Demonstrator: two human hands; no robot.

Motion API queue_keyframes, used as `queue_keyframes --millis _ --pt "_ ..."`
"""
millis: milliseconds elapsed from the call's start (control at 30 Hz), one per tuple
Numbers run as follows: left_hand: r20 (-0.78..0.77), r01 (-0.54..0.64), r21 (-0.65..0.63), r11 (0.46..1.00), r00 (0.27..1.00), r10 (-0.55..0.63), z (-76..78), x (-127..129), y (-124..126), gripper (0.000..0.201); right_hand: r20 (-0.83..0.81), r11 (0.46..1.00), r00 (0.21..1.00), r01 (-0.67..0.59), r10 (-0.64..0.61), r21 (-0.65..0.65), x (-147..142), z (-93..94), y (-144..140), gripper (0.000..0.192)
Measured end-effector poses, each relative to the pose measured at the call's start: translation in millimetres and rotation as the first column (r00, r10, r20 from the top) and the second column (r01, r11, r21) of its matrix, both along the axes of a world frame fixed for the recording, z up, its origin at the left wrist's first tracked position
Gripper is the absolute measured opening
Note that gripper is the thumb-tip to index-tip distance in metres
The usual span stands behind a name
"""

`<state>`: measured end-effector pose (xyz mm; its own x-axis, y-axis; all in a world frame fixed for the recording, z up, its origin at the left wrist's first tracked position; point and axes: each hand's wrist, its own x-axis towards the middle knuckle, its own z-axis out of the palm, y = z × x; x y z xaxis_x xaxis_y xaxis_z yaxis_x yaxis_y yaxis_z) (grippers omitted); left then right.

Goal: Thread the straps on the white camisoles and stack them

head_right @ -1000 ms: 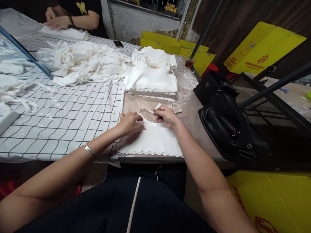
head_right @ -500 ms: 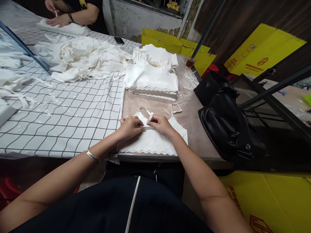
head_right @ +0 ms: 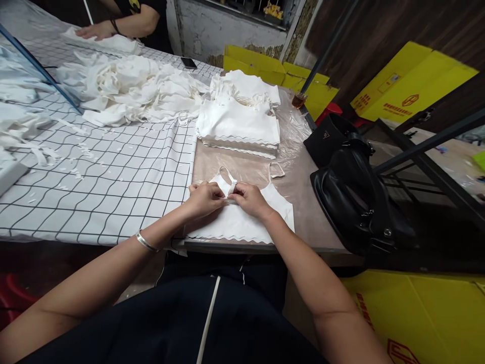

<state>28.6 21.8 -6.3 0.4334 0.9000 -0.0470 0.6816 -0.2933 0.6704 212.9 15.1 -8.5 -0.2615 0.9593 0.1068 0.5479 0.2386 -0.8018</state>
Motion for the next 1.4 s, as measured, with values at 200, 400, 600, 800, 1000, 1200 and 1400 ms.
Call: queue_keyframes --millis 200,400,600,800,1000,1200,1400 --pt "0.000 -0.001 -0.003 1.000 1.000 0.001 -0.2 -0.8 0.6 0.017 0.012 0.998 1.000 -0.020 0.019 0.051 2.3 -1.9 -1.0 0.006" --pt "0.009 0.003 0.001 1.000 1.000 -0.003 0.5 -0.9 -1.0 0.017 0.031 0.999 1.000 -0.005 0.004 0.035 -0.7 -0.9 -2.4 0.006" --pt "-0.032 0.020 -0.019 1.000 0.999 -0.020 1.9 2.1 3.0 0.025 -0.038 1.000 0.999 0.020 -0.020 0.001 -11.5 -4.7 -1.8 0.006" --pt "-0.195 0.050 0.336 0.940 0.981 0.018 -0.4 -9.2 -26.6 0.028 -0.393 0.945 0.902 0.045 -0.178 -0.325 -22.3 4.5 3.2 0.022" --pt "-0.360 0.508 0.427 0.748 0.854 -0.375 -29.8 -39.6 -80.5 0.066 -0.556 0.758 0.721 -0.067 -0.412 -0.649 -36.8 39.7 58.9 0.008" --pt "-0.396 0.528 0.369 0.765 0.834 -0.384 -31.7 -45.2 -88.5 0.072 -0.343 0.643 0.822 0.036 -0.454 -0.765 -62.6 39.4 122.9 0.015" --pt "-0.423 0.521 0.356 0.776 0.830 -0.363 -32.1 -42.5 -88.2 0.072 0.076 0.780 0.945 0.305 -0.317 -0.546 -60.4 45.2 139.4 0.032"
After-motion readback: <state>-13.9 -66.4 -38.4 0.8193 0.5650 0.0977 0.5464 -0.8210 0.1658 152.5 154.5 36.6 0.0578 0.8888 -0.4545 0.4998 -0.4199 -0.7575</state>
